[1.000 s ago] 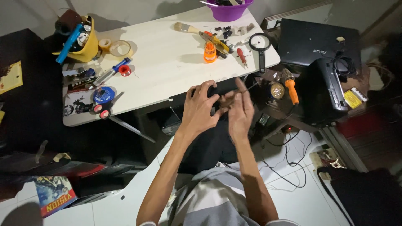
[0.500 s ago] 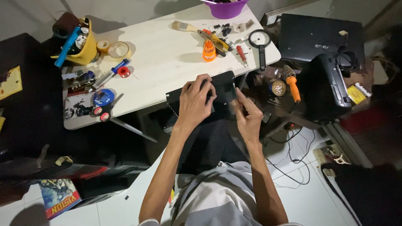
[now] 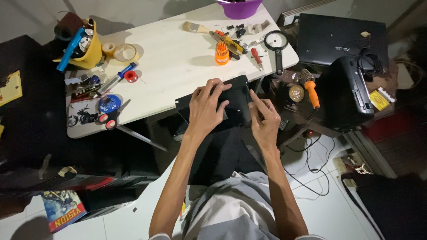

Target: Closing the cover of an electronic device on a repair bench

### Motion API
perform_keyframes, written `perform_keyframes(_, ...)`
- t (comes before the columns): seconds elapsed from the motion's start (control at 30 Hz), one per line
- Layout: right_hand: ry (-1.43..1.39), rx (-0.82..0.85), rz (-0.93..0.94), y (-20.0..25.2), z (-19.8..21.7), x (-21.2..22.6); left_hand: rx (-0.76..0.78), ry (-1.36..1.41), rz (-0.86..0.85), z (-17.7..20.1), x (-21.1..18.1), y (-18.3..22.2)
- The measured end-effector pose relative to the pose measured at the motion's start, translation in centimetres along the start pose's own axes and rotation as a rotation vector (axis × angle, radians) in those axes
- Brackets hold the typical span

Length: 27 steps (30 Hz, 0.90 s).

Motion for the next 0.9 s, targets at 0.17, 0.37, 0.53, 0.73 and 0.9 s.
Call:
perform_keyframes(0.17,0.005,-0.026,0.018,0.2,0.0,1.1,0.003,-0.012,-0.007,0.5,-0.9,-0.3)
perform_keyframes(0.37,0.028,-0.081,0.017,0.9,0.6,0.3,-0.002,-0.007,-0.005,0.2,-1.8,-0.3)
perform_keyframes(0.53,0.057,-0.065,0.042,0.9,1.7,1.3,0.027,-0.036,0.024,-0.1,-2.1,-0.7)
perform_keyframes(0.73,0.181,0.021,0.077,-0.5,3.2,2.0,0.041,-0.002,0.057,-0.5,-1.9,-0.6)
perform_keyframes(0.9,0.640,0.206,0.244,-3.2,5.4,1.9,0.027,-0.046,0.042,-1.7,-1.7,-0.3)
Point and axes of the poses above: each hand's wrist, its own y-axis away from the middle knuckle, its own z-axis out of the back of the hand, x = y × z, the point moved 5 cm from there along -y, towards the middle knuckle, and after that the axes turned 13 degrees about -z, right-handed, at the moved point
